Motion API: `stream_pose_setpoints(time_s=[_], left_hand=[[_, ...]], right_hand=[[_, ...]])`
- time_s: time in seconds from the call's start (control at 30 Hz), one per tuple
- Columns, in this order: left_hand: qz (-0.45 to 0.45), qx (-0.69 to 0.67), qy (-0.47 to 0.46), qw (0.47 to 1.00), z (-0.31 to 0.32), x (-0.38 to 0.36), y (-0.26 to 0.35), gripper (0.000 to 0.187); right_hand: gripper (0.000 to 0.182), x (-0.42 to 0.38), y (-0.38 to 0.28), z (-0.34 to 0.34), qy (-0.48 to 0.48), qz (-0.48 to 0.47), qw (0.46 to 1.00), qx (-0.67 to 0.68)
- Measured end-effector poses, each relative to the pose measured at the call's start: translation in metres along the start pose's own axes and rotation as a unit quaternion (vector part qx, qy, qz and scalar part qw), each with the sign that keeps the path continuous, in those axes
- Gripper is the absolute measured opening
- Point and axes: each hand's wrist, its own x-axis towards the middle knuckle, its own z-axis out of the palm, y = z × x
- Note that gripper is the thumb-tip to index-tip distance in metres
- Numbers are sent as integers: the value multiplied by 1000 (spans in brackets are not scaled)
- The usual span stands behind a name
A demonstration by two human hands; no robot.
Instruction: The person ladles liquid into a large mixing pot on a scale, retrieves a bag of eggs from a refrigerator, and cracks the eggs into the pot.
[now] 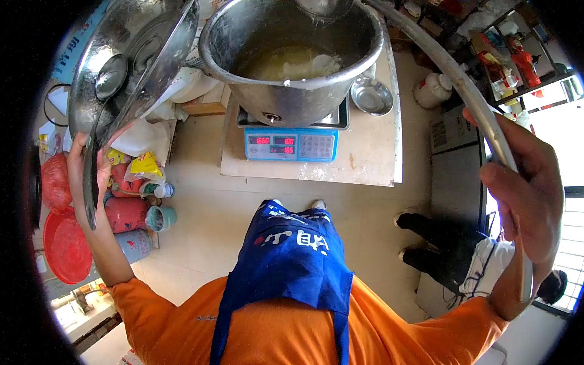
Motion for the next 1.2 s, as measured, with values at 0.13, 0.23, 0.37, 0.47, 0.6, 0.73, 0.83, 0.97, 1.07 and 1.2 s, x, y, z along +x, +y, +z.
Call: stream_pose_setpoints(time_s=[0.13,0.23,0.37,0.47,0.6,0.73,0.83,0.97,1.07,1.2], left_hand=[[23,16,11,1000,2,-3,-2,22],[20,18,18,999,6,-6,-4,20],[11,-12,-27,1000,-3,-5,-4,18],[2,-18,-28,999,-20,0,-4,18],[-1,-5,-8,1000,-13,-1,-2,17],[-16,8,-25,1000,-24,1,3,14],[-25,-19,-50,998,-39,4,5,12],[-14,2,-9,1000,-30,0,4,13],[-12,11,-4,1000,-15,-1,1,16],[-1,2,-53,999,-34,4,0,23]], right_hand=[[55,7,-5,2,-22,15,999,20],[56,8,-4,3,-23,22,999,35],[55,8,-9,7,-27,38,998,31],[55,6,-10,12,-5,46,998,31],[55,5,-4,13,-2,9,1000,20],[55,-1,2,8,10,19,1000,7],[54,-4,5,4,12,-4,1000,19],[51,-10,13,1,37,-19,999,29],[52,-10,14,2,34,-22,999,17],[54,-7,5,5,29,-16,999,0]])
